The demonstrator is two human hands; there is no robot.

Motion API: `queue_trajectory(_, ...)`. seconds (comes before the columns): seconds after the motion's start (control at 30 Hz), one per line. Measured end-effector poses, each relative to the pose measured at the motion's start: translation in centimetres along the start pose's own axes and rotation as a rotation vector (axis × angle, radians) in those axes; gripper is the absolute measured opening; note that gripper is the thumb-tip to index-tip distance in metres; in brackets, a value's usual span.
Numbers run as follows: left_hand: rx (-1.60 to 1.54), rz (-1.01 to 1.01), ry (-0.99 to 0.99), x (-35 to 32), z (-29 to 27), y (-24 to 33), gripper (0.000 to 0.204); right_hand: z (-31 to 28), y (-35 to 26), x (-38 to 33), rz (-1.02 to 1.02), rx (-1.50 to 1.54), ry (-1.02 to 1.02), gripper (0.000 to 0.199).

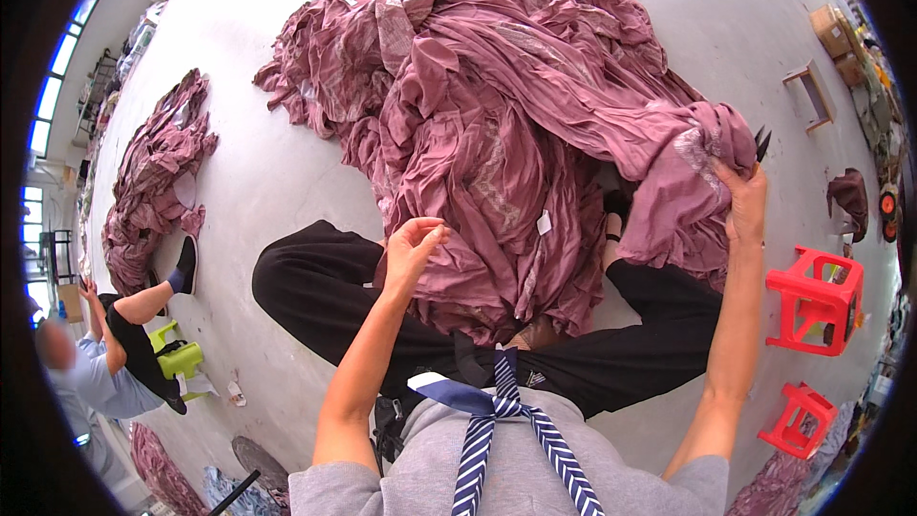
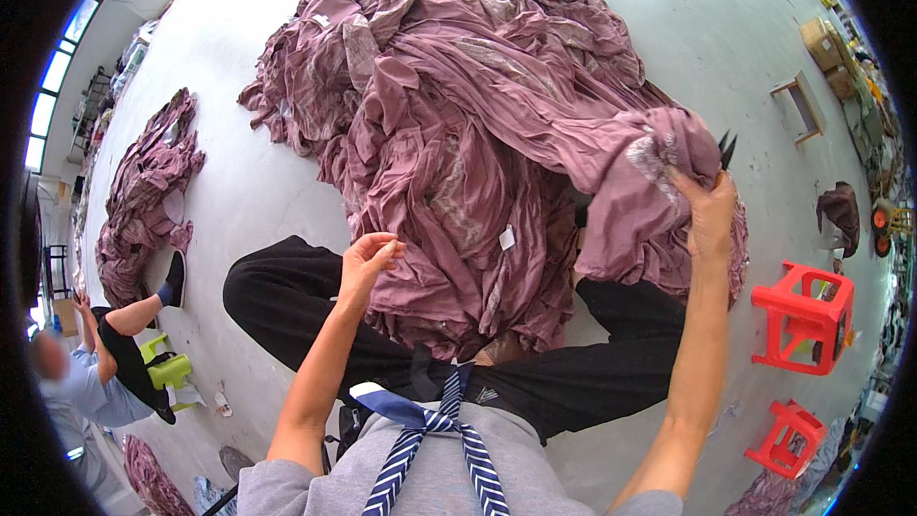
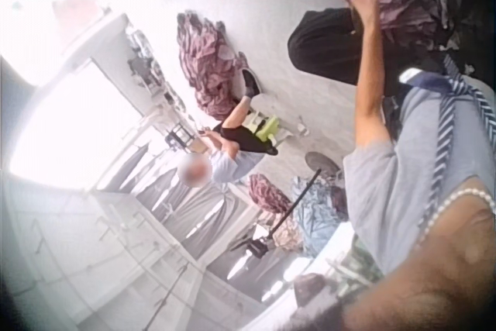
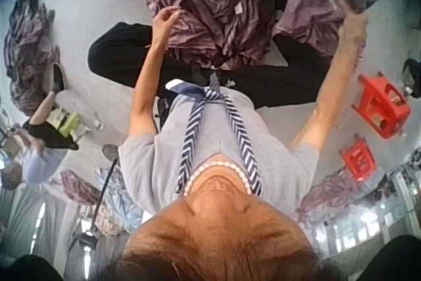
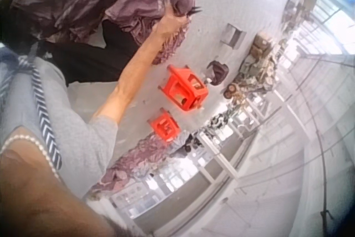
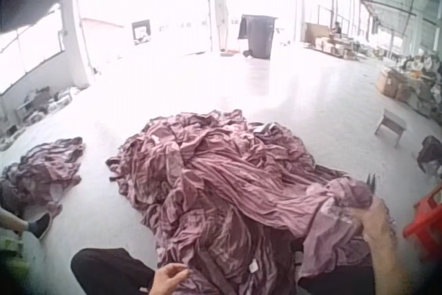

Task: The person sits on the floor and repeatedly picks up pieces of dusty pink fabric from a large pile. They unfold and inspect each piece, then place it back onto the pile. The task continues with the same repetitive handling of individual fabric pieces.

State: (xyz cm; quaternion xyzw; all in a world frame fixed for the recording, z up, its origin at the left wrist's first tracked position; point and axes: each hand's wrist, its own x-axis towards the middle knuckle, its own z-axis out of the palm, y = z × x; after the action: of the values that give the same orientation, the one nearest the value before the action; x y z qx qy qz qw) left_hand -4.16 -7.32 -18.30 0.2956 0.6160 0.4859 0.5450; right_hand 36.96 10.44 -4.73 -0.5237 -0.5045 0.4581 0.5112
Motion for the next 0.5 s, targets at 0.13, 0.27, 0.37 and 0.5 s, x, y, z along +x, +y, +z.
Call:
queue_trajectory(0.13,-0.076,-0.076,-0.121,0.2,2.1,0.2,0.024,3.3,-1.5,-1.6,0.01,0.103,-0.054,0.036)
queue_trajectory(0.27,-0.032,-0.116,-0.197,-0.1,3.3,-0.3,0.023,0.2,0.0,1.0,-0.054,-0.187,0.023,0.036)
queue_trajectory(0.37,0.031,-0.141,-0.174,-0.7,2.8,-0.3,0.022,-7.8,-0.7,6.7,-0.133,-0.414,0.274,0.042)
queue_trajectory(0.5,0.071,-0.094,-0.062,-1.1,0.7,-1.1,0.021,-16.5,-3.3,12.4,-0.352,-0.599,0.481,0.032)
